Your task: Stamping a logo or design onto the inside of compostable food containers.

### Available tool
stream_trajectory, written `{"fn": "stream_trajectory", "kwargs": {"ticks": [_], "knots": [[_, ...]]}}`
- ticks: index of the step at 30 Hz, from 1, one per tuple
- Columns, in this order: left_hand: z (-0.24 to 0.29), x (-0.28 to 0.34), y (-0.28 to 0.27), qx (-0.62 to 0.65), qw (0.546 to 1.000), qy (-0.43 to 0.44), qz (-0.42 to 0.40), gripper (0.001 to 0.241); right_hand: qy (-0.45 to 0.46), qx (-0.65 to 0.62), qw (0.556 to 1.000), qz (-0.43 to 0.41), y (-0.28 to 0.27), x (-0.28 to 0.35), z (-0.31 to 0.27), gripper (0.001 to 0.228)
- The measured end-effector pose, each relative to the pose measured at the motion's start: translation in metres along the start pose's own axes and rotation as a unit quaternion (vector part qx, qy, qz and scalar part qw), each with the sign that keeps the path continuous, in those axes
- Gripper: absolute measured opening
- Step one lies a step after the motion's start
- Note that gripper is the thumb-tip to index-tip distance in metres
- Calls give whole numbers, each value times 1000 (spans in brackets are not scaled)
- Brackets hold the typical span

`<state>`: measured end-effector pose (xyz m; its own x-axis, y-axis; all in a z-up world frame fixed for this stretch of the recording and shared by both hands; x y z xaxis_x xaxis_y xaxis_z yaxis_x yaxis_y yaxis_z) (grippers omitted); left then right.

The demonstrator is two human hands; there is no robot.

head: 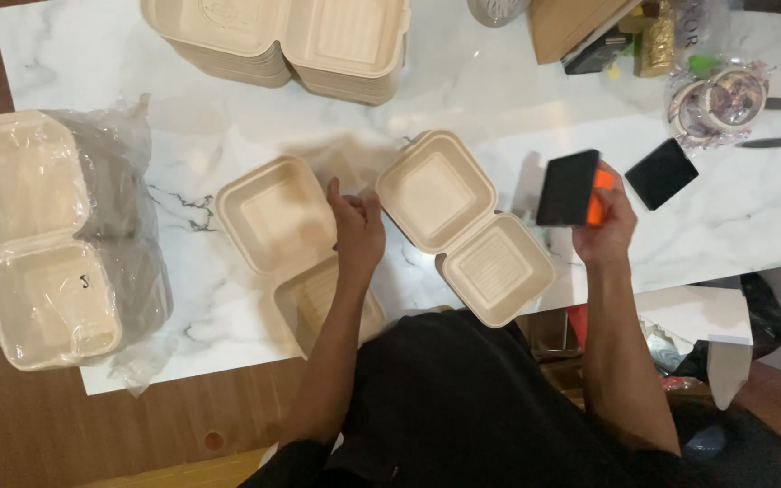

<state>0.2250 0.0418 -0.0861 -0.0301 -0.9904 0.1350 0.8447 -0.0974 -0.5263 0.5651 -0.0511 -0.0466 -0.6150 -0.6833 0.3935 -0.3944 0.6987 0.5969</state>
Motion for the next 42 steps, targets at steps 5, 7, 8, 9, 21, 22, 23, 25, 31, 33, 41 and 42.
{"fn": "stream_trajectory", "kwargs": {"ticks": [5,7,8,9,21,22,23,25,31,33,41,42], "knots": [[10,-20,-10,-41,996,-50,-60,65,-88,328,915,-220,52,3,42,68],[12,-24,-9,-50,993,-61,-93,62,-111,427,852,-281,84,22,57,74],[11,-26,-6,-74,991,-52,-102,53,-126,518,786,-313,101,31,62,75],[10,-27,-2,-98,988,-43,-113,45,-138,604,708,-341,117,40,67,76],[-8,-32,15,-97,989,-61,-97,34,-128,725,577,-355,101,23,116,74],[-4,-32,12,-97,989,-63,-97,34,-126,725,576,-355,104,25,116,74],[0,-32,8,-109,986,-65,-110,34,-119,722,581,-356,107,26,116,74],[5,-33,6,-121,983,-67,-123,35,-111,720,585,-357,111,28,115,74],[12,-37,5,-160,976,-50,-142,39,-101,734,562,-367,118,25,107,72],[11,-40,8,-176,971,-47,-155,41,-210,709,562,-369,126,23,104,61],[26,-41,-2,-199,958,-67,-194,36,-329,679,535,-381,146,20,133,69],[29,-42,-5,-186,957,-90,-206,38,-344,691,518,-369,144,18,138,73]]}}
Point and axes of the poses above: each hand's wrist, its own x-axis away from the middle knuckle, its own y-axis out of the palm, z = x × y, the point moved 1 cm from there along -x, towards the middle knuckle, and after that the axes turned 13 degrees about -x, right-handed, at the moved point
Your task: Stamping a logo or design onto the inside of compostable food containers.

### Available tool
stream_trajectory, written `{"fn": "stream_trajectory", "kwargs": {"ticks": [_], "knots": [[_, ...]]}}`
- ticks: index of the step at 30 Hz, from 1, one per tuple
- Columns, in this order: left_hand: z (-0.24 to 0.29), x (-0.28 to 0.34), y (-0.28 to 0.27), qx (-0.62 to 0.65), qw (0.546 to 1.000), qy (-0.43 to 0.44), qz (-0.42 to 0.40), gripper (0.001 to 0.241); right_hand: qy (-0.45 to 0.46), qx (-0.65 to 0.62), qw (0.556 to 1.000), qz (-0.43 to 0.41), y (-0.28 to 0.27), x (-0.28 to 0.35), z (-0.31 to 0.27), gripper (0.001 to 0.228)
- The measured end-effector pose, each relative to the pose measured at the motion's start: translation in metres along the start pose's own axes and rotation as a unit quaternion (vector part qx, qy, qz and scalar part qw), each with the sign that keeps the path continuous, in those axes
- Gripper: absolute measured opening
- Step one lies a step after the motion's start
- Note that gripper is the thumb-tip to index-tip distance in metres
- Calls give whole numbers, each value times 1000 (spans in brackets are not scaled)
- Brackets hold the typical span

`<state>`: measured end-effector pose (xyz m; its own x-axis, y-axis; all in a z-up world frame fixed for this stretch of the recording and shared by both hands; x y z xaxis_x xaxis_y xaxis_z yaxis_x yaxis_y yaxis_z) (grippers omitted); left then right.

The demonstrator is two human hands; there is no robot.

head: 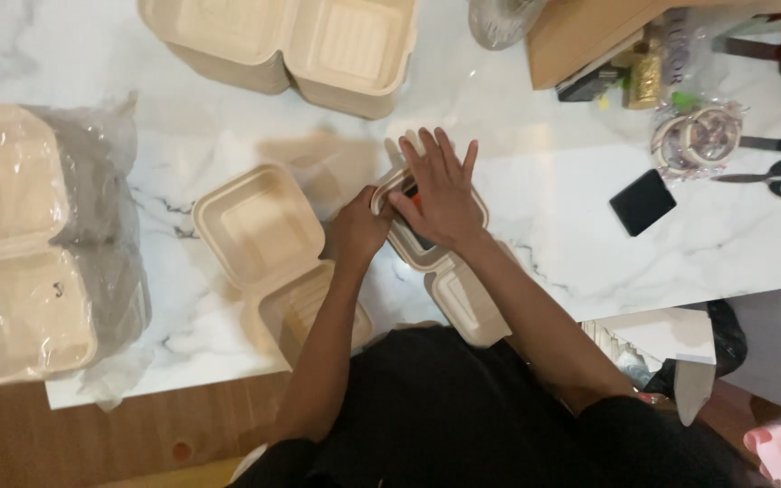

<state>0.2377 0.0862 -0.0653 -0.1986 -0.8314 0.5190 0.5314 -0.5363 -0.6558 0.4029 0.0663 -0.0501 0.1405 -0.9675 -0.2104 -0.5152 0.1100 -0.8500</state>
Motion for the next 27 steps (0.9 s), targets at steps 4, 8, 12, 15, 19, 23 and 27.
{"fn": "stream_trajectory", "kwargs": {"ticks": [4,8,12,15,19,23,27], "knots": [[-1,-12,2,-27,999,-1,-26,33,22,-4,1000,-10,0,0,3,81],[5,-8,2,-39,999,-14,-29,30,8,26,1000,-11,-1,1,1,88],[13,-4,-7,-13,999,30,-1,31,-7,-6,1000,-8,-4,-4,-2,91],[14,-3,-8,1,1000,18,-4,25,-6,-12,1000,-18,-6,-6,-4,94],[14,-12,-5,-6,1000,-7,-12,24,-17,70,997,-36,-5,-8,-2,98],[14,-16,-5,-14,1000,-7,-18,22,10,41,997,-59,-3,-15,2,104],[9,-18,4,21,998,43,46,18,-8,9,998,-66,13,-16,16,105]]}}
Point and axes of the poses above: each hand's wrist, its own x-axis away from the middle knuckle, its own y-axis out of the palm, z = x × y, the point moved 1 cm from there along -x, towards the middle knuckle, and after that the axes turned 13 degrees about -x, right-handed, at the moved point
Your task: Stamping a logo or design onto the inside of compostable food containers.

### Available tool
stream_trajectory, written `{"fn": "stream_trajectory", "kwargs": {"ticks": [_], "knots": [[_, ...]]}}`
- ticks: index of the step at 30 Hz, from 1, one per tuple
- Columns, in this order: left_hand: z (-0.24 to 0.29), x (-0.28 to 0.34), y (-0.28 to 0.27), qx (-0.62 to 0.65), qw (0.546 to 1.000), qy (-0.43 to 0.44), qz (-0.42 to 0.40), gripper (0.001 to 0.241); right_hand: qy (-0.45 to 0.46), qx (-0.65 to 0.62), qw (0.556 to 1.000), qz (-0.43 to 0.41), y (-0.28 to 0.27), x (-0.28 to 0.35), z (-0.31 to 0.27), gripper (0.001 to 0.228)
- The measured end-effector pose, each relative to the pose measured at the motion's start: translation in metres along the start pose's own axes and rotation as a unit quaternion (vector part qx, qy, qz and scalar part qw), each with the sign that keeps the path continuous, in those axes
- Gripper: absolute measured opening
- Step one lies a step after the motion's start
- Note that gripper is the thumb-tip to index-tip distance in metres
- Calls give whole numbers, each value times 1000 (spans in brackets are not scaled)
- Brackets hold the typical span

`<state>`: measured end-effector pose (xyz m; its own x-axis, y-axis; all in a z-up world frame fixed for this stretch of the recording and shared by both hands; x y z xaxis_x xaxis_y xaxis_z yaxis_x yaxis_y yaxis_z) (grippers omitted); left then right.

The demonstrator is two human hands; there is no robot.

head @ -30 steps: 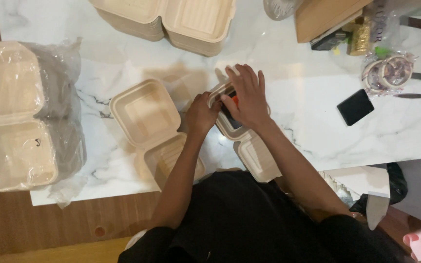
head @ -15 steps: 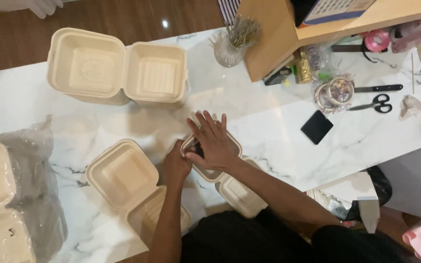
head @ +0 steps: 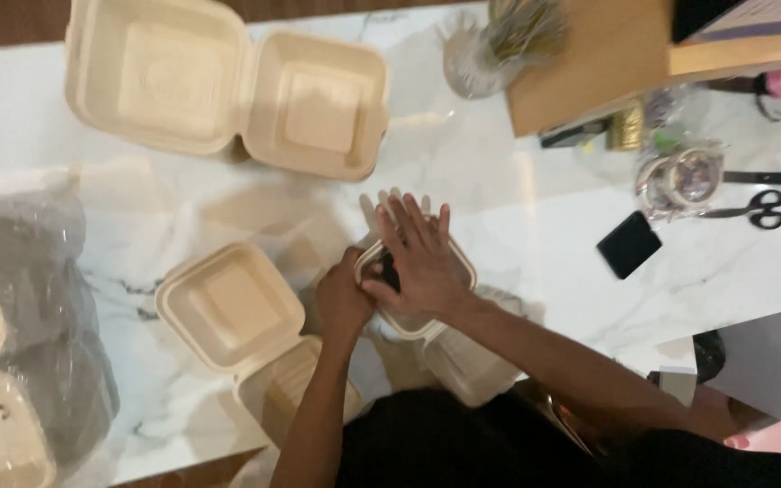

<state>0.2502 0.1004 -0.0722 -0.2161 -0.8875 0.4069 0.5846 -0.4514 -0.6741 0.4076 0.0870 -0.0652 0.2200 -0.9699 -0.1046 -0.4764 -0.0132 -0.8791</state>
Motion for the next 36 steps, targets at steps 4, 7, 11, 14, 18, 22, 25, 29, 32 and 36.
{"fn": "stream_trajectory", "kwargs": {"ticks": [4,7,11,14,18,22,25,29,32,36], "knots": [[-8,-4,8,-58,997,-33,-38,24,17,-42,998,-50,2,-1,0,100],[-5,-7,8,-78,996,-30,-40,21,24,-29,997,-64,3,-1,5,93],[-6,-5,9,-88,995,-34,-41,25,40,-23,995,-87,3,-1,3,102],[-9,-5,11,-89,995,-27,-42,26,56,-12,992,-112,2,-3,1,105],[-8,-6,12,-95,994,-27,-55,28,65,-1,990,-125,0,-5,-2,105],[-4,-8,7,-97,993,-30,-63,27,61,0,991,-118,2,-4,0,108],[-5,-7,8,-104,991,-39,-74,26,69,-29,989,-128,1,-3,2,110],[-4,-8,7,-121,992,-10,-33,20,65,-74,988,-119,1,-5,5,110],[-7,-7,13,-118,993,-6,-21,18,72,-78,986,-130,0,-5,4,109],[2,-6,5,-116,993,-4,-8,18,77,-27,986,-147,-4,-13,-2,103]]}}
Point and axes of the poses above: each hand's wrist, its own x-axis away from the middle knuckle, its own y-axis out of the palm, z = x × y, the point moved 1 cm from there along -x, towards the middle knuckle, and after that the axes turned 13 degrees about -x, right-handed, at the moved point
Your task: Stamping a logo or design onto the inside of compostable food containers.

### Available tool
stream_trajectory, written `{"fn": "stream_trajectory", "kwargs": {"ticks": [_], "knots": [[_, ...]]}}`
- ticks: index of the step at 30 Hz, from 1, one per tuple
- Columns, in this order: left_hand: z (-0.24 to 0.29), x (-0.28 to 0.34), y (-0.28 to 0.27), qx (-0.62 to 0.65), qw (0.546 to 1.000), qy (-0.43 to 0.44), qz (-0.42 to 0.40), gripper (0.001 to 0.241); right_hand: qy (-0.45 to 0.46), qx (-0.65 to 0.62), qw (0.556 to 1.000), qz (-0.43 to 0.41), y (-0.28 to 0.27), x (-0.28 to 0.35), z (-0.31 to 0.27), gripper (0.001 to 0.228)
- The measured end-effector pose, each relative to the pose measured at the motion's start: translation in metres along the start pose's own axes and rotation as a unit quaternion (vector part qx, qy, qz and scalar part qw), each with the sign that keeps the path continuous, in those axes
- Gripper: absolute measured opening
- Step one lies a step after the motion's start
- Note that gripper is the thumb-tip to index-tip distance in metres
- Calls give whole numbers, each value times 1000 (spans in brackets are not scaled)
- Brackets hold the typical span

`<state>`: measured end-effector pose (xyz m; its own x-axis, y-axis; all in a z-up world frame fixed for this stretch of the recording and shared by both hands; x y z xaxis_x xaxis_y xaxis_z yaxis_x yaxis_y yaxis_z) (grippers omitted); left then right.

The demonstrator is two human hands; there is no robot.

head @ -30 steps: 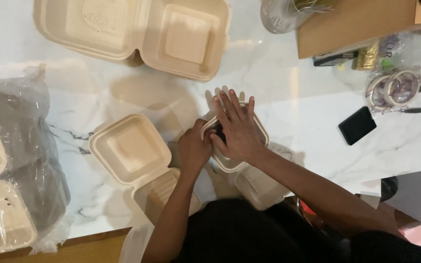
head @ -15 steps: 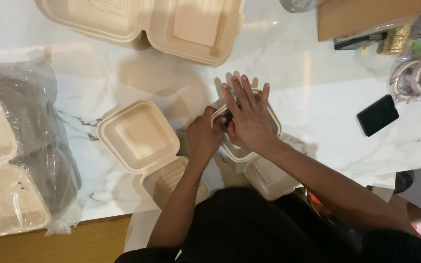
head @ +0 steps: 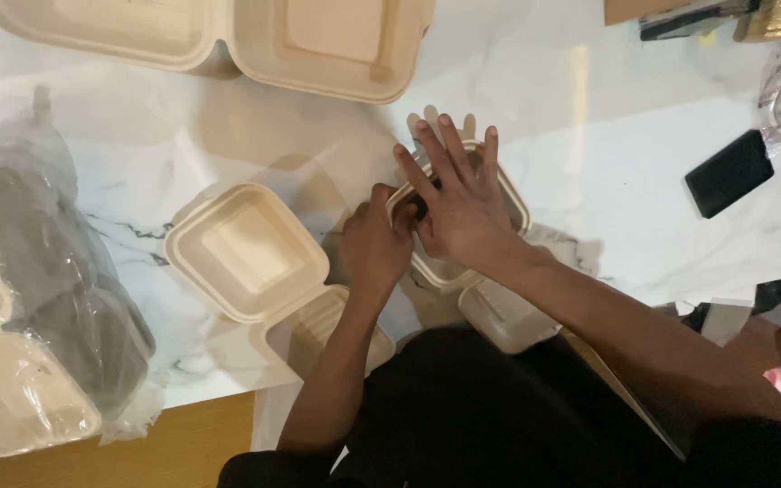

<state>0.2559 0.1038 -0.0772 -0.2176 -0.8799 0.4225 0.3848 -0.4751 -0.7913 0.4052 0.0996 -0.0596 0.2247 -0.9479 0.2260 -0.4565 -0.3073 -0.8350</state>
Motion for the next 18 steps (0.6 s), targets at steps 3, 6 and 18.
{"fn": "stream_trajectory", "kwargs": {"ticks": [3,6,18], "knots": [[-1,-1,6,-6,1000,-11,-26,20,-22,45,997,59,-1,5,-7,96],[-6,2,13,-26,999,-1,-24,25,-52,90,986,129,2,11,-9,88],[9,49,-11,187,981,33,38,58,-4,-23,996,85,-7,28,-15,90]]}}
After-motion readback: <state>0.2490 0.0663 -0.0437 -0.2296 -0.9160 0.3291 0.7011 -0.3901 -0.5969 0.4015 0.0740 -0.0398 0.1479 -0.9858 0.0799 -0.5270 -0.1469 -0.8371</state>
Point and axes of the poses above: each hand's wrist, its own x-axis away from the middle knuckle, its own y-axis out of the palm, z = x × y, the point moved 1 cm from there along -x, towards the middle knuckle, and after that the axes turned 13 degrees about -x, right-handed, at the moved point
